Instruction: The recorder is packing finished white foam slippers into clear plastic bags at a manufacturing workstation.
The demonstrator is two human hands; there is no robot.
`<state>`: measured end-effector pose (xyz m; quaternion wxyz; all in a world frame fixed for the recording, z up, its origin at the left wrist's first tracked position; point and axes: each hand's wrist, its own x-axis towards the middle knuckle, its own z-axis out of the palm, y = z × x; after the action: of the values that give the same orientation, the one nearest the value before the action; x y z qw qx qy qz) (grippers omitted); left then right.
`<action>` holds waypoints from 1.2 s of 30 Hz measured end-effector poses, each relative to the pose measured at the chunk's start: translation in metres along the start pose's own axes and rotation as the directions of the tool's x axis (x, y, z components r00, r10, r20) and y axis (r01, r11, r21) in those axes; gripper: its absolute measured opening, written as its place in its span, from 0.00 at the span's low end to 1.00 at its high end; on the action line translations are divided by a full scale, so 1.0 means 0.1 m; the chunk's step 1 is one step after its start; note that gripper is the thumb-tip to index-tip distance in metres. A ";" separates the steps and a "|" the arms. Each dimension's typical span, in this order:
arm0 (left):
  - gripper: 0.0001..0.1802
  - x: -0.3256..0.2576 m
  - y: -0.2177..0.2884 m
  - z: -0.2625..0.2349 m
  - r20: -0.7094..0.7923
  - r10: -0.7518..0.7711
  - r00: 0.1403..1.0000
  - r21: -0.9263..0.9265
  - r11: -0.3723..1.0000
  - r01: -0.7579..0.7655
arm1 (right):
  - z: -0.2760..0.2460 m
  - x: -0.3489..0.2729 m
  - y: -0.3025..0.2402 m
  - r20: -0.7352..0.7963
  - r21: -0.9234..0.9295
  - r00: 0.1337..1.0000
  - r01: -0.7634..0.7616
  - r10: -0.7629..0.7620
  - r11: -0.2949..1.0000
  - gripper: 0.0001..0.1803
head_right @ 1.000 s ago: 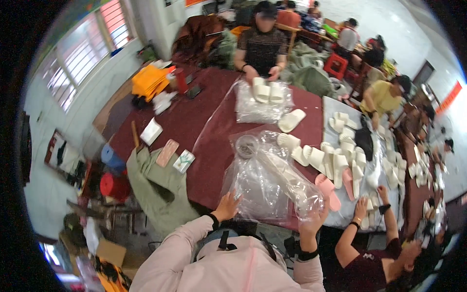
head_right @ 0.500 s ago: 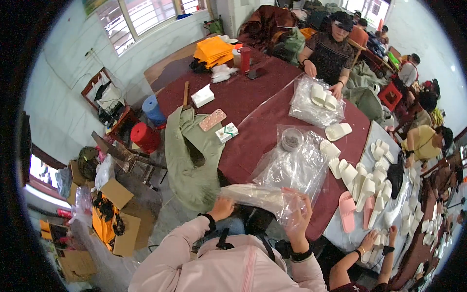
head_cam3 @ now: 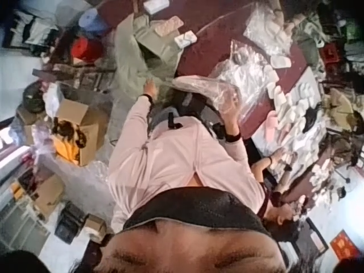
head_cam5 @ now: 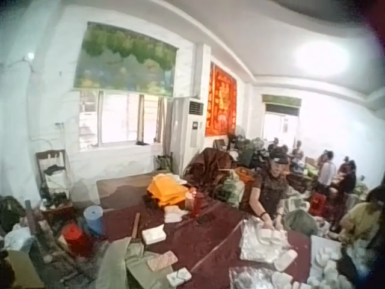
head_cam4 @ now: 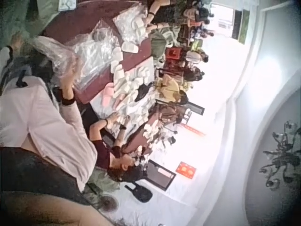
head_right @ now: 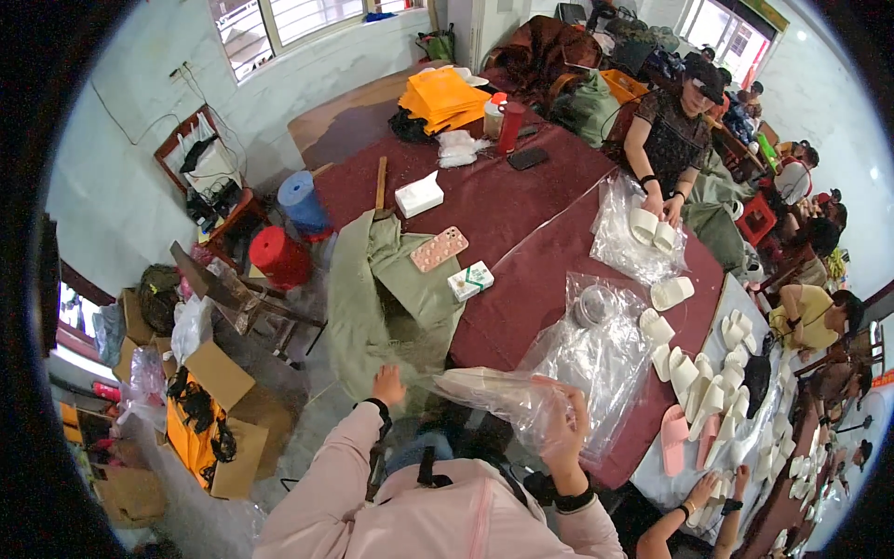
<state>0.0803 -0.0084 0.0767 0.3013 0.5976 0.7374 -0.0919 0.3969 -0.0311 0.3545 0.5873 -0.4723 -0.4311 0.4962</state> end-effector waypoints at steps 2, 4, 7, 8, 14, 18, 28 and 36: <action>0.34 0.24 0.00 -0.17 0.025 0.046 0.999 -0.004 0.999 -0.046 | 0.17 0.09 0.03 -0.017 -0.059 1.000 -0.013 0.012 0.998 0.11; 0.34 0.50 -0.16 -0.16 -0.003 0.083 0.997 -0.004 0.997 -0.083 | 0.40 0.17 -0.01 0.023 -0.035 1.000 -0.016 0.017 0.999 0.10; 0.36 0.87 -0.13 -0.13 -0.050 0.194 0.980 0.011 0.981 -0.194 | 0.67 0.26 0.02 -0.092 0.188 0.992 -0.063 0.082 0.980 0.09; 0.36 1.01 -0.25 -0.04 -0.047 0.196 0.980 0.007 0.981 -0.196 | 0.81 0.29 -0.02 -0.093 0.182 0.992 -0.065 0.083 0.981 0.09; 0.30 1.29 -0.30 0.34 0.198 0.341 0.919 -0.166 0.936 -0.311 | 1.22 0.37 0.06 -0.049 0.444 0.973 -0.180 0.225 0.878 0.11; 0.24 1.01 -0.04 0.30 0.085 0.440 0.894 -0.154 0.893 -0.424 | 1.33 0.43 0.21 -0.073 0.471 0.947 -0.245 0.314 0.848 0.08; 0.27 0.90 -0.18 -0.20 0.448 0.360 0.819 -0.113 0.931 -0.347 | 1.56 0.59 0.29 0.079 0.381 0.938 -0.342 0.338 0.859 0.07; 0.15 0.41 -0.57 -0.35 0.807 0.136 0.575 0.254 0.799 -0.545 | 1.75 0.81 0.74 0.205 0.437 0.941 -0.334 0.269 0.835 0.11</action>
<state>0.0105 0.0277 0.0693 0.4345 0.6927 0.3616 -0.4479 0.2239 0.0757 0.3169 0.5668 -0.3450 -0.2582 0.7022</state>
